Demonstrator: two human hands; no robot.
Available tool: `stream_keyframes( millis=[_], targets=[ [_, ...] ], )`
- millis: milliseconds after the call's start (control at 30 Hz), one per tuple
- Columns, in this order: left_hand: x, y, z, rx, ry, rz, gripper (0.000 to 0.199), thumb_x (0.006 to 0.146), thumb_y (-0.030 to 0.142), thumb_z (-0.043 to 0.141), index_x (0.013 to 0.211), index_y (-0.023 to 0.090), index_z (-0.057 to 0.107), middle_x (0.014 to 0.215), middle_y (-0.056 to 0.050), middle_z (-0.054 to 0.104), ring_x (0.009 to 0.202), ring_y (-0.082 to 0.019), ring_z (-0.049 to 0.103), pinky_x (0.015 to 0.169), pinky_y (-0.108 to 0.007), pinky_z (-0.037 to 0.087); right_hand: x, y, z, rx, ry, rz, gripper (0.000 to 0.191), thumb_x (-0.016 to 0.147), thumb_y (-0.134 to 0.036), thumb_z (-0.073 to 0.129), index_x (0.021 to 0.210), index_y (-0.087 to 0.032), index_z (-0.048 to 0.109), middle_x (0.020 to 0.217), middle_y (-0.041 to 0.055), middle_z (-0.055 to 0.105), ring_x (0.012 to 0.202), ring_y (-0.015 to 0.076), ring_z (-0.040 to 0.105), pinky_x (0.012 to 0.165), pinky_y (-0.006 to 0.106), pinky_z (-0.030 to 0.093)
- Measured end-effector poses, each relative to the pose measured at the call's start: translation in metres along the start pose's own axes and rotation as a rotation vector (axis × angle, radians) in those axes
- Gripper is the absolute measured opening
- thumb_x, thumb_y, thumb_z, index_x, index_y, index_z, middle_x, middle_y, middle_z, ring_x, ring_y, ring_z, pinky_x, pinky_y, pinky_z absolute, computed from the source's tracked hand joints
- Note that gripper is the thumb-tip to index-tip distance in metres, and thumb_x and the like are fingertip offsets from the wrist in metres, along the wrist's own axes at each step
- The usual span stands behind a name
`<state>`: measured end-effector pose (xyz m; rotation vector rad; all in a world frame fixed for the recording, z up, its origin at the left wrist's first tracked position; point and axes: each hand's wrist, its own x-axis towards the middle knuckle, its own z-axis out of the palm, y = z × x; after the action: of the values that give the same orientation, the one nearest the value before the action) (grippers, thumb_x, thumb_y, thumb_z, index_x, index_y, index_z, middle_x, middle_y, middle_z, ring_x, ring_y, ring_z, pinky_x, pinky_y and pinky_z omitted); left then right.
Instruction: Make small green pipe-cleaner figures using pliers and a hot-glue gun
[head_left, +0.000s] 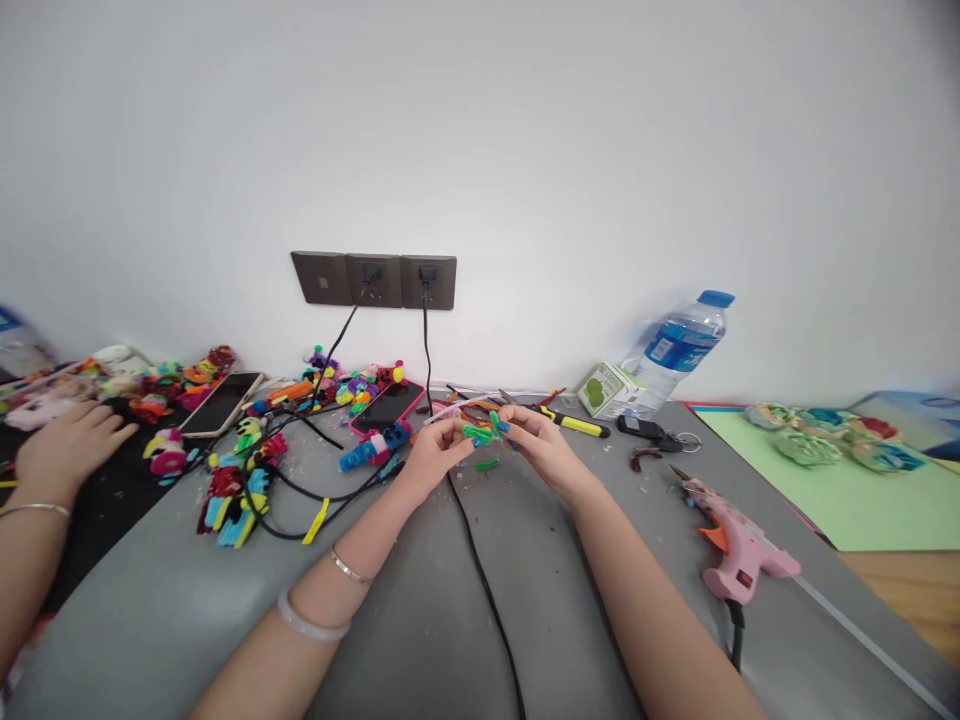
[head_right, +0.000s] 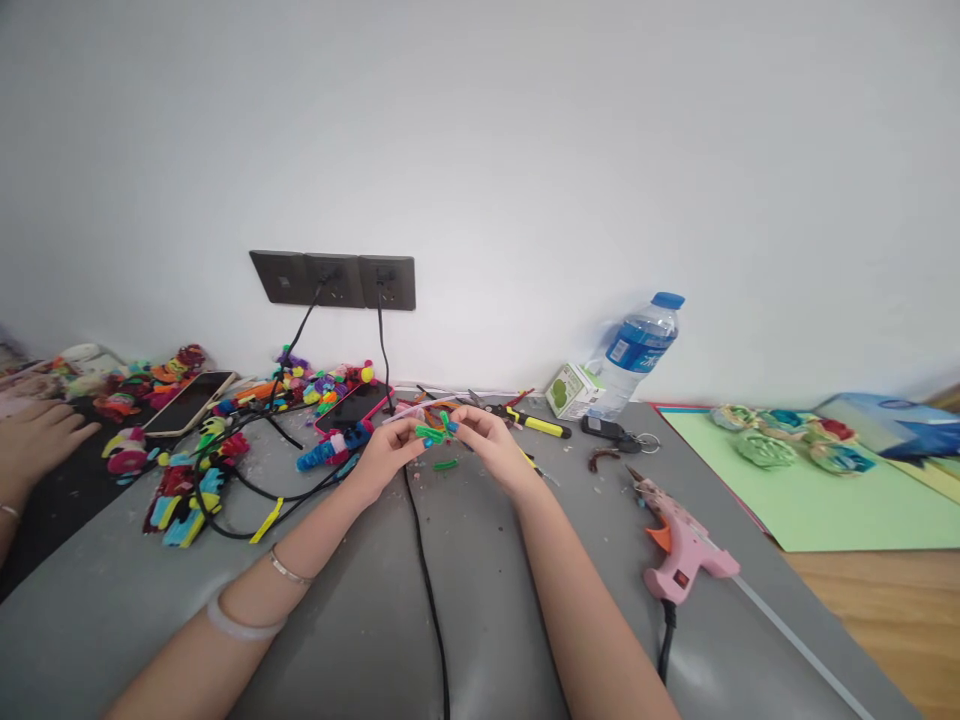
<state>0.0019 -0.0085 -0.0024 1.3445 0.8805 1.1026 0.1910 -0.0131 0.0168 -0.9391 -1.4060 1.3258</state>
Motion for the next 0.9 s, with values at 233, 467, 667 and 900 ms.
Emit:
stream_keyframes(
  millis=[233, 467, 667, 900],
  targets=[
    [-0.001, 0.0, 0.0001, 0.014, -0.026, -0.02, 0.028, 0.069, 0.038, 0.078, 0.084, 0.016, 0.071, 0.064, 0.001, 0.052, 0.057, -0.011, 0.043, 0.053, -0.022, 0.035, -0.0017, -0.0085, 0.0062, -0.038, -0.069, -0.008, 0.036, 0.075, -0.053, 0.072, 0.077, -0.02, 0.057, 0.072, -0.0024, 0.051, 0.064, 0.0123, 0.04, 0.062, 0.025, 0.033],
    [-0.0015, 0.001, 0.0001, 0.013, -0.047, -0.016, 0.032, 0.07, 0.043, 0.077, 0.086, 0.016, 0.071, 0.066, 0.001, 0.051, 0.058, -0.011, 0.041, 0.053, -0.022, 0.038, -0.0023, -0.0086, 0.0052, -0.036, -0.075, -0.004, 0.036, 0.076, -0.052, 0.072, 0.077, -0.02, 0.058, 0.073, -0.0027, 0.051, 0.065, 0.0121, 0.041, 0.064, 0.025, 0.033],
    [-0.0014, 0.0001, 0.0001, 0.003, -0.062, -0.012, 0.033, 0.07, 0.044, 0.077, 0.086, 0.015, 0.072, 0.063, 0.002, 0.049, 0.056, -0.01, 0.04, 0.052, -0.022, 0.039, -0.002, -0.0064, 0.0053, -0.017, -0.109, -0.003, 0.033, 0.078, -0.049, 0.072, 0.078, -0.019, 0.058, 0.073, -0.0029, 0.05, 0.066, 0.0119, 0.04, 0.065, 0.025, 0.033],
    [-0.0011, -0.0028, -0.0011, 0.018, -0.067, -0.012, 0.035, 0.071, 0.043, 0.077, 0.087, 0.012, 0.07, 0.062, 0.004, 0.046, 0.056, -0.008, 0.039, 0.051, -0.02, 0.038, -0.0012, -0.0036, 0.0045, -0.011, -0.113, -0.012, 0.032, 0.078, -0.047, 0.073, 0.078, -0.019, 0.06, 0.074, -0.0021, 0.053, 0.066, 0.0123, 0.042, 0.064, 0.025, 0.034]
  ],
)
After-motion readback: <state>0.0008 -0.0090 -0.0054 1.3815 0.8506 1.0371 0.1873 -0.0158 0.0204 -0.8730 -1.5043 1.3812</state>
